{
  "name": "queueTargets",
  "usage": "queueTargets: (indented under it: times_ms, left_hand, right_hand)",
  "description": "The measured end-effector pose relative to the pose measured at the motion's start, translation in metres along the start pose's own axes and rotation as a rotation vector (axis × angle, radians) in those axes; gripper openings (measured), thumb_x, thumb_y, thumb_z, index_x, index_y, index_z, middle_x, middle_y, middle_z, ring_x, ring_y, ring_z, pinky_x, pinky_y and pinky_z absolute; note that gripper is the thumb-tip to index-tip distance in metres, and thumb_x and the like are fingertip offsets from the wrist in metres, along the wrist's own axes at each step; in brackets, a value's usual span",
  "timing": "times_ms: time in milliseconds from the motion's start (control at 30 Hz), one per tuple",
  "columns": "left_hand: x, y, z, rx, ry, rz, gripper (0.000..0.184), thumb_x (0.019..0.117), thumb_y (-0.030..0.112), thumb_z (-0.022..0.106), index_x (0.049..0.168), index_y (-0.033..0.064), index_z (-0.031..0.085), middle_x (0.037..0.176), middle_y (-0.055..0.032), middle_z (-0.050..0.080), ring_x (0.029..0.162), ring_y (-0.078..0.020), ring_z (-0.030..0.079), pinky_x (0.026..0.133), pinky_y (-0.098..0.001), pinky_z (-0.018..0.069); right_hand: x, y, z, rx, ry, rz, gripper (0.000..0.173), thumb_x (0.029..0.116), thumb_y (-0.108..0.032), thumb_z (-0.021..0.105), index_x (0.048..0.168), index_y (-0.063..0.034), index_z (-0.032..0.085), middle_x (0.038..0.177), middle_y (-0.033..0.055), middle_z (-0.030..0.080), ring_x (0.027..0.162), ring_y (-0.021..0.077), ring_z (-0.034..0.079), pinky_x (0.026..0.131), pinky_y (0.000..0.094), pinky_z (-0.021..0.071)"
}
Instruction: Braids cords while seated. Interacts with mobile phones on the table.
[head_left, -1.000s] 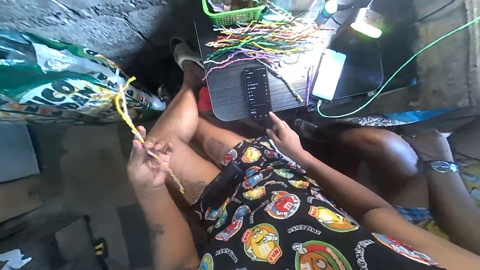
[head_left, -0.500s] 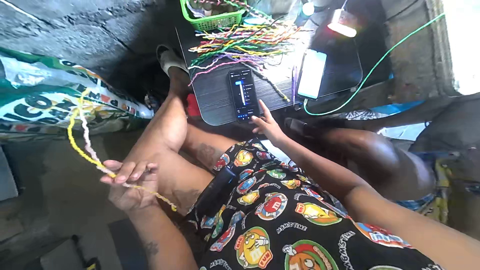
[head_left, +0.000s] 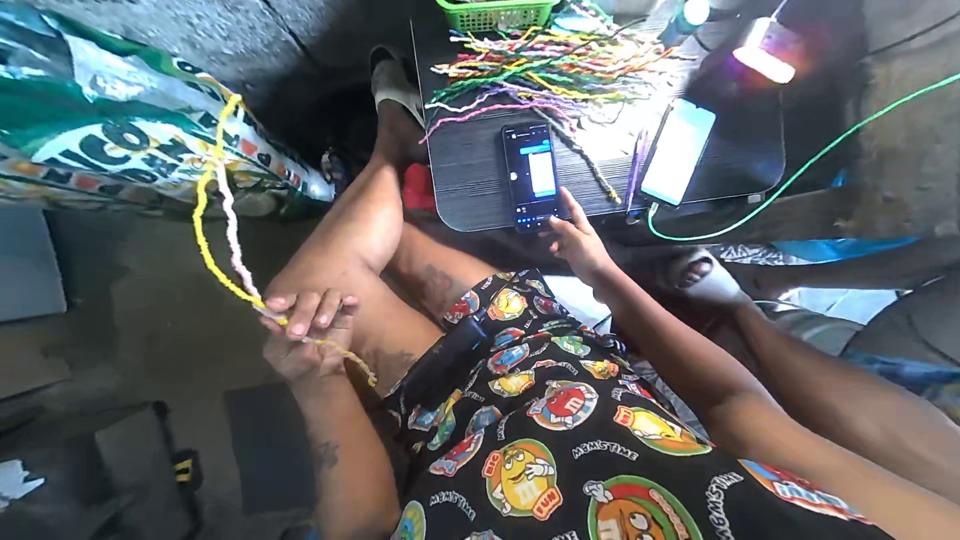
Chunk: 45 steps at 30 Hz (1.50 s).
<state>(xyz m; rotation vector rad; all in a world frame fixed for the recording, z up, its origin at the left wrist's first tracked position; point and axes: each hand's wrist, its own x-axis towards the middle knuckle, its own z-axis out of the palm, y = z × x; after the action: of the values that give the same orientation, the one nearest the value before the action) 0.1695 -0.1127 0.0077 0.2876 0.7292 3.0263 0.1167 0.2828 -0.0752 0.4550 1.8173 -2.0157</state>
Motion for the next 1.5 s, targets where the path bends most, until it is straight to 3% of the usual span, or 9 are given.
queueTargets:
  times_ms: [133, 233, 533, 667, 900, 1000, 1100, 1333, 1500]
  left_hand:
    - [0.004, -0.002, 0.001, 0.014, -0.010, 0.000, 0.015, 0.0925, 0.017, 0.069, 0.105, 0.0130, 0.075, 0.079, 0.0012, 0.072, 0.077, -0.0138, 0.070, 0.087, -0.0385, 0.0589]
    - [0.007, -0.002, 0.002, 0.030, -0.018, -0.011, 0.014, 0.0944, 0.019, 0.067, 0.105, 0.0145, 0.075, 0.079, 0.0023, 0.072, 0.077, -0.0134, 0.070, 0.087, -0.0385, 0.0588]
    - [0.006, -0.002, 0.002, 0.088, -0.023, -0.032, 0.016, 0.0965, 0.024, 0.065, 0.107, 0.0159, 0.074, 0.077, 0.0046, 0.070, 0.074, -0.0109, 0.068, 0.087, -0.0362, 0.0588]
    - [0.001, -0.003, 0.002, 0.081, -0.003, -0.016, 0.016, 0.0961, 0.024, 0.066, 0.107, 0.0155, 0.075, 0.077, 0.0039, 0.070, 0.073, -0.0115, 0.068, 0.087, -0.0363, 0.0584]
    - [0.003, -0.004, -0.003, 0.103, -0.004, -0.014, 0.018, 0.0964, 0.025, 0.066, 0.110, 0.0167, 0.074, 0.077, 0.0044, 0.070, 0.074, -0.0116, 0.068, 0.088, -0.0371, 0.0588]
    - [0.001, -0.003, -0.002, 0.122, 0.008, -0.002, 0.018, 0.0958, 0.025, 0.067, 0.110, 0.0165, 0.074, 0.077, 0.0045, 0.070, 0.074, -0.0113, 0.068, 0.086, -0.0372, 0.0589]
    - [-0.001, -0.001, -0.007, 0.109, -0.019, -0.012, 0.021, 0.0973, 0.026, 0.065, 0.114, 0.0159, 0.073, 0.078, 0.0041, 0.070, 0.075, -0.0119, 0.068, 0.088, -0.0377, 0.0586]
    - [0.002, -0.001, -0.004, 0.080, -0.024, -0.025, 0.021, 0.0959, 0.024, 0.067, 0.113, 0.0150, 0.073, 0.079, 0.0034, 0.071, 0.076, -0.0128, 0.069, 0.088, -0.0380, 0.0588]
    - [0.003, -0.001, -0.004, 0.078, -0.012, -0.028, 0.020, 0.0941, 0.021, 0.069, 0.113, 0.0154, 0.073, 0.081, 0.0032, 0.071, 0.078, -0.0125, 0.069, 0.089, -0.0376, 0.0586]
  right_hand:
    - [-0.003, -0.003, -0.008, -0.087, -0.028, -0.011, 0.064, 0.1073, -0.025, 0.047, 0.164, -0.0262, 0.017, 0.140, 0.0123, 0.057, 0.099, 0.0159, 0.067, 0.075, 0.0288, 0.0553]
    - [-0.006, -0.006, -0.011, -0.210, 0.002, -0.004, 0.063, 0.1067, -0.027, 0.050, 0.163, -0.0227, 0.023, 0.129, 0.0160, 0.064, 0.099, 0.0193, 0.067, 0.079, 0.0344, 0.0552]
    - [0.002, -0.001, 0.001, -0.179, 0.102, -0.093, 0.067, 0.1023, -0.015, 0.058, 0.161, -0.0164, 0.026, 0.118, 0.0159, 0.067, 0.086, 0.0170, 0.068, 0.072, 0.0320, 0.0556]
    - [0.004, 0.003, -0.002, -0.155, 0.083, -0.100, 0.063, 0.1047, -0.020, 0.053, 0.162, -0.0177, 0.026, 0.124, 0.0153, 0.065, 0.090, 0.0175, 0.067, 0.072, 0.0317, 0.0550]
    - [0.010, 0.009, 0.022, -0.089, 0.153, -0.118, 0.085, 0.0961, -0.025, 0.070, 0.163, -0.0201, 0.017, 0.137, 0.0176, 0.058, 0.093, 0.0237, 0.069, 0.068, 0.0367, 0.0588]
    - [0.014, 0.015, 0.022, -0.067, 0.137, -0.159, 0.080, 0.0991, -0.024, 0.064, 0.163, -0.0187, 0.017, 0.142, 0.0164, 0.055, 0.098, 0.0234, 0.069, 0.070, 0.0367, 0.0596]
    - [0.014, 0.016, 0.018, -0.072, 0.124, -0.166, 0.076, 0.1011, -0.023, 0.061, 0.163, -0.0185, 0.016, 0.143, 0.0159, 0.053, 0.096, 0.0215, 0.069, 0.068, 0.0346, 0.0590]
    - [0.011, 0.011, 0.018, -0.114, 0.121, -0.139, 0.076, 0.1017, -0.024, 0.059, 0.163, -0.0173, 0.014, 0.143, 0.0170, 0.053, 0.096, 0.0214, 0.069, 0.069, 0.0349, 0.0585]
    - [0.011, 0.011, 0.018, -0.138, 0.149, -0.133, 0.077, 0.1007, -0.023, 0.062, 0.163, -0.0188, 0.018, 0.146, 0.0148, 0.051, 0.091, 0.0161, 0.066, 0.068, 0.0304, 0.0550]
